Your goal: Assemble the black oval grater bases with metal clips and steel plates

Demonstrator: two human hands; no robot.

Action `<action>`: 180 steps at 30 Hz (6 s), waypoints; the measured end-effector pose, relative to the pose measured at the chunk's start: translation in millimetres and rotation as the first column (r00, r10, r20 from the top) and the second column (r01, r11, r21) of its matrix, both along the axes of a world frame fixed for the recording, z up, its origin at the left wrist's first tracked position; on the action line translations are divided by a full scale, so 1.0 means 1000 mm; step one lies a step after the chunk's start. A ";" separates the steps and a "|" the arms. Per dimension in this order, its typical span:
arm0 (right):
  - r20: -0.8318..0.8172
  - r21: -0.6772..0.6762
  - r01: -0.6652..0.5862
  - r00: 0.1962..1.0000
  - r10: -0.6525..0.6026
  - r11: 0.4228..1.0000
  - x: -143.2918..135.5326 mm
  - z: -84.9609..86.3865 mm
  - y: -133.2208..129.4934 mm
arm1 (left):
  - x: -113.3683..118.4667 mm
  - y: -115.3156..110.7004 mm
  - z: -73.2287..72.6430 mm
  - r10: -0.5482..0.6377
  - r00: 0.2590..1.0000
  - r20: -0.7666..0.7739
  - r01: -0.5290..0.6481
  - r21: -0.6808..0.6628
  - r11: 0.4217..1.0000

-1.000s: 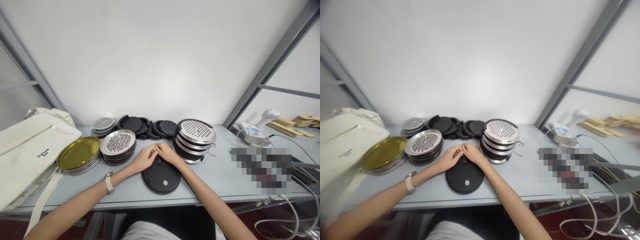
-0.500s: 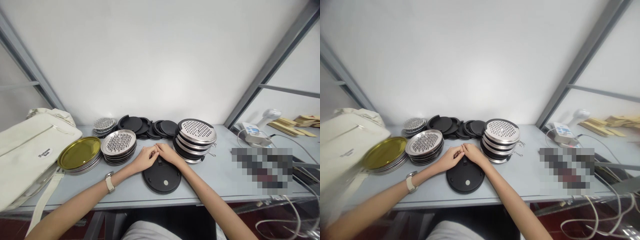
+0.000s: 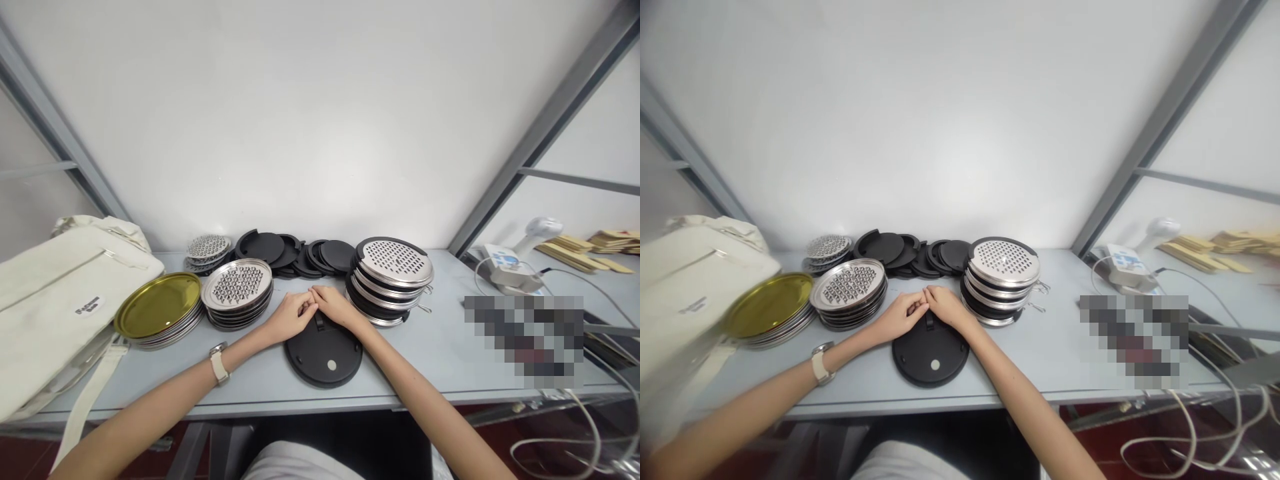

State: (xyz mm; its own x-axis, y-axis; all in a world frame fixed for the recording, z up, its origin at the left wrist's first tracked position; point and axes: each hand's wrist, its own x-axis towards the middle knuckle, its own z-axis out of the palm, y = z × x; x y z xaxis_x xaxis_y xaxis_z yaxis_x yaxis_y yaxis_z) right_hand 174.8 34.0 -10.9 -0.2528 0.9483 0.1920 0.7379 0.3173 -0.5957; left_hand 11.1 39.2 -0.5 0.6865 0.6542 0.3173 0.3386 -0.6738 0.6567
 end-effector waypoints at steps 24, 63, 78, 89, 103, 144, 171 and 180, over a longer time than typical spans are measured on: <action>0.009 0.006 0.009 1.000 -0.009 1.000 0.000 0.000 0.001 | 0.000 0.001 -0.001 -0.005 1.000 0.002 0.005 -0.031 0.999; -0.066 -0.034 -0.014 0.998 0.011 0.999 -0.001 0.008 -0.007 | 0.000 0.001 0.001 -0.041 0.998 0.041 0.046 -0.135 0.990; -0.026 -0.010 0.031 0.999 -0.031 0.999 -0.001 0.001 0.001 | 0.000 0.005 -0.003 -0.031 0.997 0.067 0.042 -0.168 0.985; 0.000 -0.013 0.034 0.999 -0.034 0.999 -0.002 0.003 -0.001 | 0.001 0.007 -0.005 -0.010 0.994 0.108 0.032 -0.206 0.978; -0.011 -0.002 0.023 1.000 -0.023 1.000 -0.003 0.007 -0.005 | -0.002 0.004 0.003 0.017 0.999 0.042 -0.013 -0.097 0.995; 0.016 -0.014 0.056 0.998 -0.055 0.998 -0.001 0.002 -0.002 | -0.001 0.005 0.002 -0.016 0.999 0.030 0.021 -0.182 0.983; 0.043 -0.012 0.056 0.998 -0.056 0.998 0.000 0.000 0.002 | 0.000 0.002 0.003 -0.037 0.999 0.009 0.038 -0.143 0.989; 0.038 -0.025 0.064 0.997 -0.063 0.998 0.000 0.002 0.001 | 0.001 0.002 0.003 -0.028 1.000 0.009 0.029 -0.133 0.991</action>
State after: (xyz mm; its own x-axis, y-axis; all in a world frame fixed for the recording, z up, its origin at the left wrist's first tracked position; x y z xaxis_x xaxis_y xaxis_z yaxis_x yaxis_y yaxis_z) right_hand 174.7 35.4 -9.1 -0.1980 0.9672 0.1590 0.7776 0.2538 -0.5752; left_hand 12.6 40.9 3.0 0.7036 0.6710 0.2339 0.3154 -0.5898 0.7434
